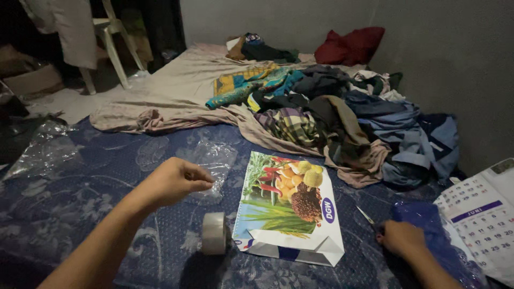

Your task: The person folds a printed calendar sheet into a box shape on a bed, using scissors to cut tape and applying tape to secure the edges. They insert a blue plastic-wrapped item into the box, then handle additional calendar sheets and place the assembled box among other items.

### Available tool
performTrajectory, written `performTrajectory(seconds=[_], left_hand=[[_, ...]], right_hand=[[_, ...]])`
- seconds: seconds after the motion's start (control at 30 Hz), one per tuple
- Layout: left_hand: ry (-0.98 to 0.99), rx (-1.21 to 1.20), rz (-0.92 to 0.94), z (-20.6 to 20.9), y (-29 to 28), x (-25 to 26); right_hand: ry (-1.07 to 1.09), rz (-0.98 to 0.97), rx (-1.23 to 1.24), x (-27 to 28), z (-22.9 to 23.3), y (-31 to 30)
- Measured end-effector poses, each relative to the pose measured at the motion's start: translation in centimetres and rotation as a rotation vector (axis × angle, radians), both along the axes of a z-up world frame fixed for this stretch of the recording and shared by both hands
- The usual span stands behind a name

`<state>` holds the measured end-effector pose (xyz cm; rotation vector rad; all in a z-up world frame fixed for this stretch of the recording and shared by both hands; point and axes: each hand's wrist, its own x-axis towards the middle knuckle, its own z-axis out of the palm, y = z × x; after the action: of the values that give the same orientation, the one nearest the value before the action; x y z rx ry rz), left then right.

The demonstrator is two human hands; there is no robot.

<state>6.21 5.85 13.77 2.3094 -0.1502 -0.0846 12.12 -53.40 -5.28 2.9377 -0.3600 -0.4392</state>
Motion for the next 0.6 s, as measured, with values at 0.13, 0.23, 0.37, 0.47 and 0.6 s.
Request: performTrajectory(seconds=[0.13, 0.23, 0.37, 0.47, 0.6], left_hand=[[0.001, 0.052, -0.005, 1.2, -0.2, -0.4], [-0.008, 0.053, -0.008, 1.7, -0.4, -0.5], [-0.020, 0.083, 0.000, 1.5, -0.5, -0.5], [-0.040, 0.107, 0.003, 1.4, -0.7, -0.1], [-0.073, 0.061, -0.011, 0.9, -0.4, -0.1]], right_hand=[[0.053, 0.011, 0.059, 1.1, 1.7, -0.3], [-0.066, 0.097, 0.292, 1.5, 4.9, 0.0], [-0.224, 0.383, 0.680, 0.7, 9.7, 6.1], [-0.166, 0.667, 0.683, -0.5, 12.5, 14.0], [-0.097, 0.977, 0.702, -1.5, 15.7, 22.9]])
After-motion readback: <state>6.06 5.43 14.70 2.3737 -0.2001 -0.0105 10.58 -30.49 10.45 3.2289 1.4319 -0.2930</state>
